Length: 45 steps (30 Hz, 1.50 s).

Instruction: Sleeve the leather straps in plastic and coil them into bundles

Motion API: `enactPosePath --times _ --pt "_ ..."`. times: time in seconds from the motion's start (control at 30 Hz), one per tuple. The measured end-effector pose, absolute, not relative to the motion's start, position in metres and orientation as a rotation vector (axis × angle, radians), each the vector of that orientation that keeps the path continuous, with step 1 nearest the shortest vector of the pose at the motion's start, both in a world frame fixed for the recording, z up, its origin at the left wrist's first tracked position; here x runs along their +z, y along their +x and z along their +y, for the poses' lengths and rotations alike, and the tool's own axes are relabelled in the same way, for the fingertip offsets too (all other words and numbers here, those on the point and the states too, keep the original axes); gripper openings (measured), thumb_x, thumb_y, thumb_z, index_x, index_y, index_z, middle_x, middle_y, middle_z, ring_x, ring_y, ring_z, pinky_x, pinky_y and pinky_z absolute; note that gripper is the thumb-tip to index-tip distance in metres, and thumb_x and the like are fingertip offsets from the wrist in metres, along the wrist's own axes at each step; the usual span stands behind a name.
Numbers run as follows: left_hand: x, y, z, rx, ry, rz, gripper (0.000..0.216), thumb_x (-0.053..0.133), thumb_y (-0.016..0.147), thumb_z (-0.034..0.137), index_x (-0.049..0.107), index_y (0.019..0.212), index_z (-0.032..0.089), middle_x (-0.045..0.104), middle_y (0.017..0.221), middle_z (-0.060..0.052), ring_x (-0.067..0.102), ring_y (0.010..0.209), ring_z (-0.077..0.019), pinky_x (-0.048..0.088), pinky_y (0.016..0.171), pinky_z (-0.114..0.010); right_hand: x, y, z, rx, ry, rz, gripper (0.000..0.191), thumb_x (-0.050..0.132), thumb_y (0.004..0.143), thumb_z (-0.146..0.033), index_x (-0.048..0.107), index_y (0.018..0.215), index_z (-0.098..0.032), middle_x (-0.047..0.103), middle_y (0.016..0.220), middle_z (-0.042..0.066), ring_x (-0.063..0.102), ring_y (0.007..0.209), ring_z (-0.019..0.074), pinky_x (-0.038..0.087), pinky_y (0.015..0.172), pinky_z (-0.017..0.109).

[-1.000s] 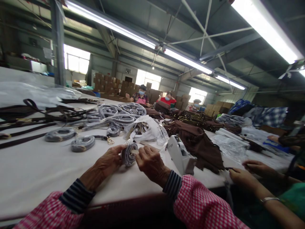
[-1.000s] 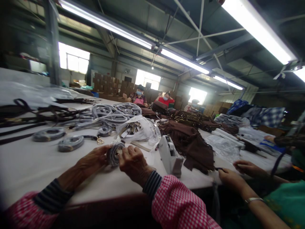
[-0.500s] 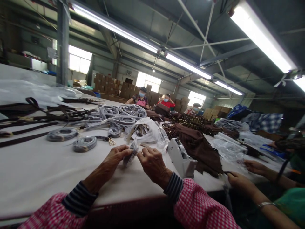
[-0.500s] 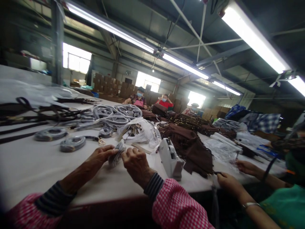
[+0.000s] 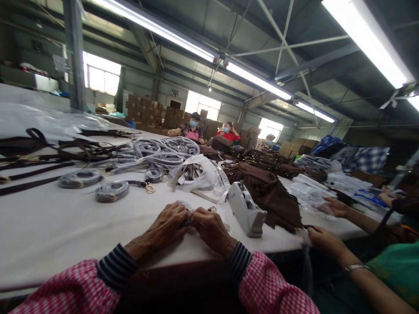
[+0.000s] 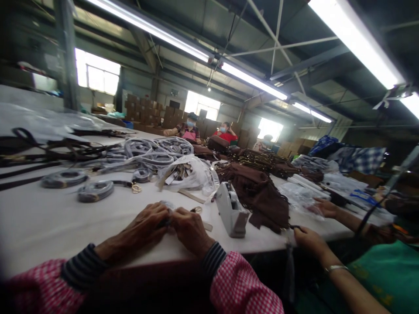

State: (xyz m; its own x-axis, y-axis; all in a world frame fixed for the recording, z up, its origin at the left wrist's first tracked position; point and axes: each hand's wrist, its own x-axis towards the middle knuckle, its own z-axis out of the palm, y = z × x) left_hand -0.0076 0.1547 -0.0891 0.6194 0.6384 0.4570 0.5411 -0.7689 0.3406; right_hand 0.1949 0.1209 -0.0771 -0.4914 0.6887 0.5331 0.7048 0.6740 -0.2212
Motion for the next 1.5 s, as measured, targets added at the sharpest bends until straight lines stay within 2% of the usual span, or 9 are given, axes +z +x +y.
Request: enactPosePath --times 0.13,0.27,0.4,0.57,0.83,0.97,1.1,1.2,1.5 --pt "-0.090 -0.008 0.155 0.880 2.600 1.006 0.009 0.061 0.087 0.022 0.061 0.096 0.021 0.068 0.101 -0.009 0.058 0.097 -0.0282 0.042 0.089 -0.041 -0.074 0.198 0.135 0.178 -1.078 -2.181 0.014 0.070 0.087 -0.006 0.072 0.079 -0.017 0.071 0.082 0.001 0.065 0.074 0.0137 0.043 0.069 0.023" --pt "-0.085 -0.005 0.152 1.006 2.332 1.046 0.035 0.068 0.080 0.020 0.053 0.111 0.025 0.069 0.097 -0.004 0.064 0.089 -0.0262 0.043 0.079 -0.036 -0.064 0.200 0.152 0.576 -1.061 -2.115 0.018 0.070 0.077 0.000 0.075 0.075 -0.017 0.071 0.072 -0.001 0.065 0.071 0.0140 0.046 0.068 0.023" --pt "-0.080 -0.002 0.149 1.073 2.106 0.982 0.049 0.072 0.078 0.018 0.049 0.120 0.028 0.069 0.089 0.001 0.066 0.079 -0.0224 0.045 0.074 -0.032 -0.056 0.199 0.167 0.937 -1.070 -2.074 0.014 0.068 0.073 -0.003 0.074 0.077 -0.015 0.067 0.063 -0.002 0.062 0.057 0.0119 0.046 0.055 0.020" --pt "-0.081 -0.002 0.151 1.151 2.001 0.869 0.064 0.075 0.079 0.023 0.040 0.133 0.030 0.061 0.121 -0.005 0.065 0.078 -0.0164 0.049 0.071 -0.029 -0.047 0.196 0.175 1.152 -1.038 -2.036 0.024 0.075 0.069 -0.012 0.070 0.092 -0.015 0.066 0.064 -0.004 0.060 0.049 0.0108 0.046 0.047 0.018" --pt "-0.078 -0.001 0.155 1.131 1.867 0.872 0.078 0.074 0.067 0.014 0.039 0.136 0.026 0.059 0.092 0.003 0.058 0.069 -0.0147 0.045 0.065 -0.027 -0.050 0.195 0.181 1.225 -1.028 -1.982 0.010 0.078 0.065 -0.015 0.072 0.072 -0.012 0.062 0.057 -0.003 0.052 0.049 0.0081 0.039 0.047 0.018" --pt "-0.077 -0.009 0.156 1.130 2.018 0.987 0.061 0.079 0.072 0.026 0.053 0.128 0.024 0.066 0.090 -0.002 0.063 0.082 -0.0239 0.047 0.074 -0.034 -0.059 0.195 0.183 1.194 -1.018 -1.953 0.011 0.079 0.065 -0.021 0.071 0.067 -0.013 0.061 0.057 -0.003 0.053 0.050 0.0086 0.038 0.047 0.019" --pt "-0.072 -0.019 0.156 0.905 2.449 1.198 0.023 0.075 0.080 0.033 0.071 0.101 0.025 0.068 0.122 -0.009 0.053 0.115 -0.0366 0.042 0.095 -0.048 -0.062 0.197 0.183 1.202 -1.016 -1.939 0.017 0.082 0.066 -0.026 0.071 0.069 -0.013 0.063 0.057 -0.001 0.054 0.048 0.0100 0.039 0.047 0.020" --pt "-0.071 -0.020 0.157 0.763 2.506 1.155 0.021 0.071 0.084 0.033 0.073 0.104 0.025 0.066 0.125 -0.008 0.049 0.119 -0.0350 0.042 0.097 -0.046 -0.064 0.198 0.180 1.196 -1.023 -1.889 0.016 0.080 0.067 -0.026 0.070 0.070 -0.013 0.066 0.062 0.000 0.055 0.050 0.0100 0.042 0.048 0.021" --pt "-0.075 -0.013 0.166 0.798 2.432 0.915 0.017 0.064 0.090 0.026 0.078 0.100 0.029 0.069 0.107 -0.004 0.049 0.109 -0.0278 0.042 0.094 -0.038 -0.051 0.200 0.191 1.268 -1.035 -1.993 0.018 0.083 0.066 -0.025 0.071 0.071 -0.013 0.063 0.057 -0.002 0.053 0.046 0.0097 0.038 0.043 0.019"
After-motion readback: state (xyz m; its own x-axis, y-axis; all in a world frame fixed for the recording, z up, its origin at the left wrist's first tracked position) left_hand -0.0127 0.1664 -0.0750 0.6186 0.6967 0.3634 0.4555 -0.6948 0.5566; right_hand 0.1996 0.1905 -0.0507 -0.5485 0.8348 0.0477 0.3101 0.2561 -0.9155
